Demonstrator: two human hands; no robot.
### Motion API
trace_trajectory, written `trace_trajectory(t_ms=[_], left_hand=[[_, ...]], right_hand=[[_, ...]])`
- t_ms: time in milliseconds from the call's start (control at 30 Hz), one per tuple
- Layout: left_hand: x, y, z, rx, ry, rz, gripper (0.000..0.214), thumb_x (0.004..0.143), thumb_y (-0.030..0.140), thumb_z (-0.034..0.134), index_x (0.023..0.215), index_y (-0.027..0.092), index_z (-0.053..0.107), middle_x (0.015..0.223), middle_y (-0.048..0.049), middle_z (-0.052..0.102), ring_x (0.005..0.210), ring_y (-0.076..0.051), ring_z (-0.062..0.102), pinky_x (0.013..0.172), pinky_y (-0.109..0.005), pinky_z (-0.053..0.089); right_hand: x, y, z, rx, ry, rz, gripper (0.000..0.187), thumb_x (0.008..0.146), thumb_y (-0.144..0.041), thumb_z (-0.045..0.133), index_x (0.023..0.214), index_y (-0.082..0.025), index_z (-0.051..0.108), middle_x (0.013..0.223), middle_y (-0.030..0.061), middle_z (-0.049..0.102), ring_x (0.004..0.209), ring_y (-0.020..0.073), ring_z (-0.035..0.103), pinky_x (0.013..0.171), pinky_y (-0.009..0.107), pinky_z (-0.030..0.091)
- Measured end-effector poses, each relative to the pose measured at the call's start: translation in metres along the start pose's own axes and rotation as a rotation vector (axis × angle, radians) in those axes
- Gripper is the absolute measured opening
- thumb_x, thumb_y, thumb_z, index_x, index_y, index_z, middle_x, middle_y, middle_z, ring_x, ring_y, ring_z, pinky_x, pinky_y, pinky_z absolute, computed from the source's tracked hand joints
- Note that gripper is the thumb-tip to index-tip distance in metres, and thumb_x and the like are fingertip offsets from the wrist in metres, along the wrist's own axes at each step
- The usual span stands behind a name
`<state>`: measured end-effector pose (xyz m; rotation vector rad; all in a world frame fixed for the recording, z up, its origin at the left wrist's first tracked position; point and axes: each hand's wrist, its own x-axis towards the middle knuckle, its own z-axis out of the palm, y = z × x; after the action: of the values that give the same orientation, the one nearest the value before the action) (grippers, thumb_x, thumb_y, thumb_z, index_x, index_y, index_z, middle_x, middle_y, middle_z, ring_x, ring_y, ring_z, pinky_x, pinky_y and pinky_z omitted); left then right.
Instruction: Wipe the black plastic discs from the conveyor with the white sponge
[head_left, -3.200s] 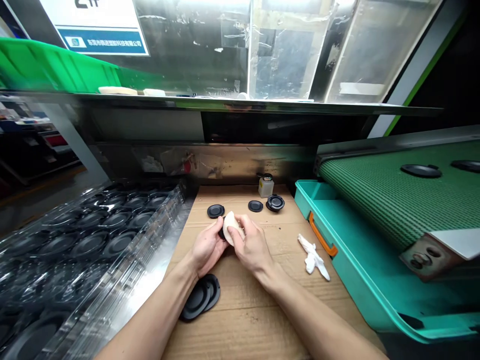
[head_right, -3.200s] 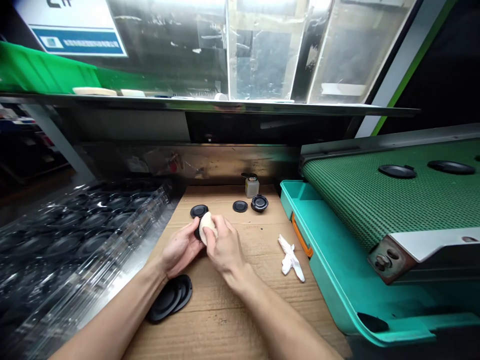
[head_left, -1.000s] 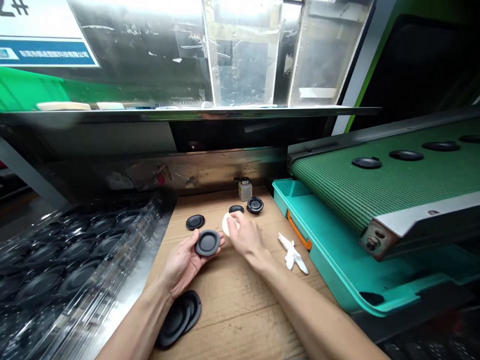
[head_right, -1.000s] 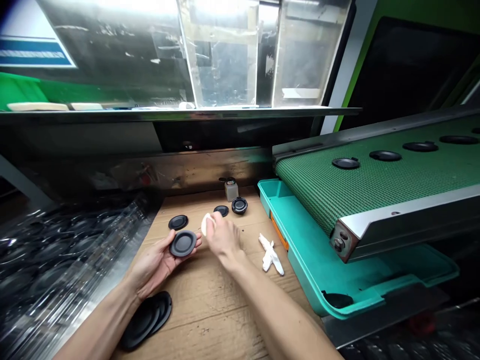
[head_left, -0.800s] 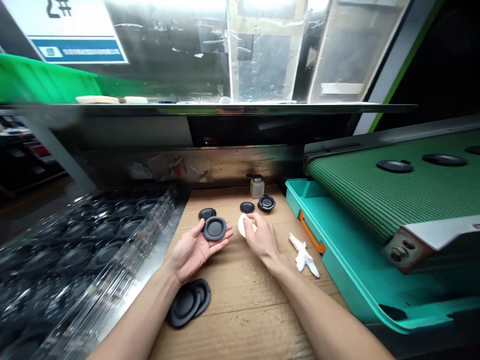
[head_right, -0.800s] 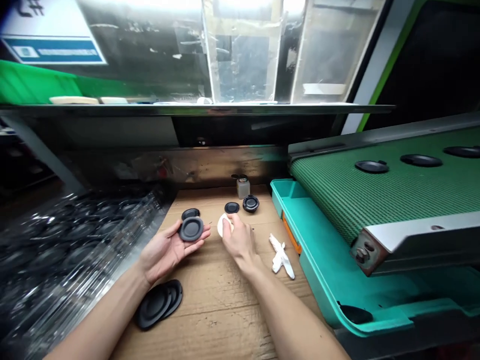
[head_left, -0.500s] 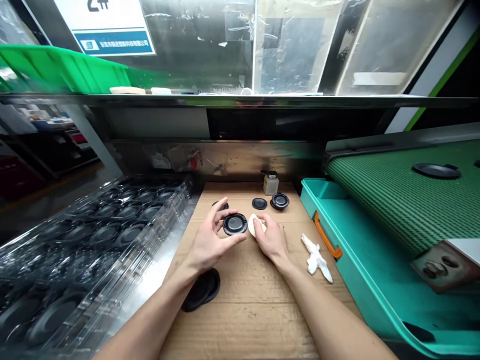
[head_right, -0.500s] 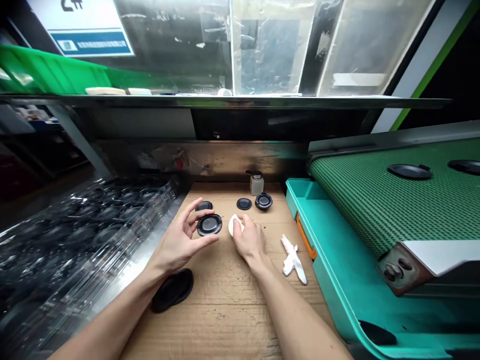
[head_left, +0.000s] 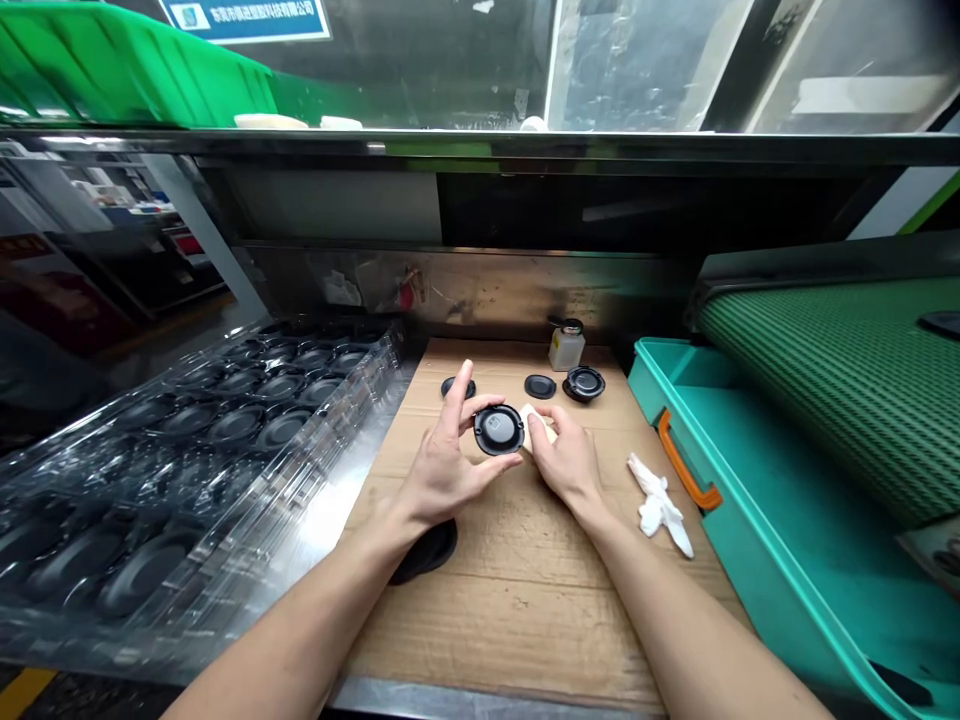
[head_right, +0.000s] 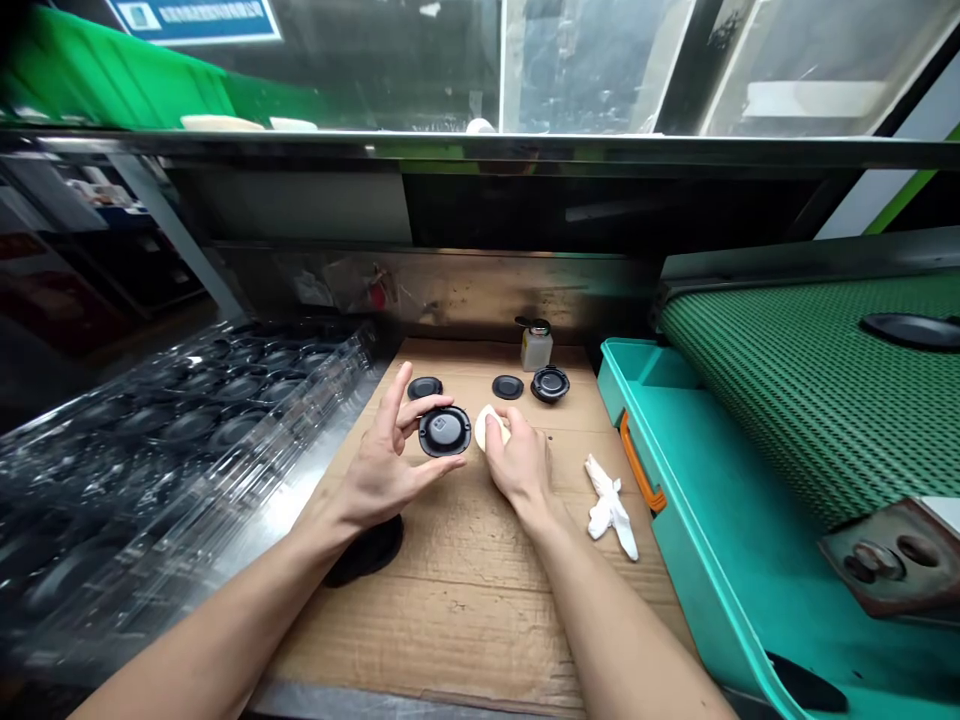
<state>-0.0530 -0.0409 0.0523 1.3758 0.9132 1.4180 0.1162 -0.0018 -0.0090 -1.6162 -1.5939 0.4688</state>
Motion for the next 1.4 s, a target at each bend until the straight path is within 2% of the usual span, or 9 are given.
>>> trace_trajectory(t_ms=[233,300,400,500,600,767,1033,1267,1400], left_hand=[[0.001,0.001,-0.003,-0.011,-0.006,0.014,0.110,0.056,0.008,0.086,0.150,0.026,0.031,0.123,-0.0090,0.064,0.125,-0.024,0.053,0.112,-0.033,0.032],[0.004,-0.004,-0.006,-0.085,0.027,-0.069,0.093,0.068,0.018,0.082,0.148,0.027,0.035,0.122,-0.0083,0.065,0.119,-0.023,0.057,0.106,-0.033,0.039],[0.010,-0.016,-0.008,-0.301,0.034,-0.293,0.052,0.086,0.037,0.065,0.134,0.020,0.054,0.117,-0.0103,0.067,0.107,-0.025,0.063,0.091,-0.036,0.050],[0.012,-0.025,-0.008,-0.463,-0.011,-0.418,0.038,0.090,0.041,0.059,0.116,0.014,0.065,0.109,-0.0122,0.070,0.100,-0.025,0.064,0.088,-0.039,0.052],[0.011,-0.026,-0.009,-0.473,-0.078,-0.421,0.034,0.090,0.040,0.059,0.111,0.014,0.067,0.105,-0.0120,0.070,0.100,-0.024,0.065,0.088,-0.039,0.052],[0.014,-0.019,-0.017,-0.468,-0.146,-0.384,0.029,0.086,0.034,0.065,0.107,0.014,0.067,0.108,-0.0130,0.069,0.104,-0.024,0.064,0.091,-0.037,0.051],[0.054,-0.015,-0.063,-0.078,0.088,-0.344,0.039,0.073,0.027,0.077,0.104,0.017,0.055,0.096,-0.0089,0.069,0.079,-0.020,0.070,0.073,-0.034,0.053],[0.122,-0.008,-0.101,0.421,-0.159,-0.516,0.037,0.064,0.026,0.080,0.098,0.016,0.069,0.081,-0.0058,0.069,0.068,-0.016,0.061,0.060,-0.026,0.048],[0.154,-0.014,-0.104,0.581,-0.243,-0.425,0.044,0.062,0.018,0.079,0.105,0.014,0.069,0.079,-0.0056,0.070,0.067,-0.015,0.062,0.060,-0.023,0.044]], right_hand=[[-0.002,-0.010,-0.003,0.170,0.095,-0.012,0.036,0.095,-0.046,0.045,0.116,-0.022,0.061,0.103,0.0062,0.071,0.094,0.0230,0.066,0.081,0.031,0.049],[-0.009,-0.022,-0.001,0.283,0.124,-0.025,0.040,0.096,-0.046,0.042,0.125,-0.020,0.054,0.103,0.0070,0.071,0.091,0.0212,0.066,0.078,0.030,0.050],[-0.024,-0.041,0.003,0.357,-0.005,-0.157,0.045,0.096,-0.044,0.042,0.134,-0.021,0.046,0.105,0.0068,0.070,0.088,0.0195,0.067,0.074,0.027,0.051],[-0.031,-0.050,0.003,0.178,-0.077,-0.259,0.044,0.095,-0.045,0.046,0.135,-0.026,0.050,0.109,0.0058,0.070,0.091,0.0225,0.068,0.077,0.030,0.051],[-0.029,-0.049,-0.001,-0.080,0.043,-0.168,0.043,0.095,-0.048,0.046,0.134,-0.031,0.054,0.101,0.0061,0.073,0.089,0.0276,0.069,0.078,0.036,0.051],[-0.029,-0.045,0.001,-0.036,-0.063,-0.264,0.043,0.097,-0.047,0.045,0.137,-0.034,0.051,0.109,0.0023,0.072,0.092,0.0233,0.070,0.078,0.030,0.051],[0.007,0.000,-0.006,-0.164,-0.014,0.001,0.037,0.095,-0.046,0.045,0.126,-0.031,0.060,0.102,0.0062,0.072,0.095,0.0245,0.067,0.080,0.031,0.047],[0.006,-0.002,-0.005,-0.284,-0.104,-0.036,0.037,0.096,-0.047,0.041,0.125,-0.031,0.060,0.096,0.0074,0.073,0.086,0.0258,0.067,0.073,0.033,0.045],[0.008,0.001,-0.005,-0.273,-0.099,-0.034,0.036,0.096,-0.048,0.040,0.124,-0.033,0.059,0.094,0.0072,0.073,0.084,0.0267,0.067,0.071,0.034,0.044]])
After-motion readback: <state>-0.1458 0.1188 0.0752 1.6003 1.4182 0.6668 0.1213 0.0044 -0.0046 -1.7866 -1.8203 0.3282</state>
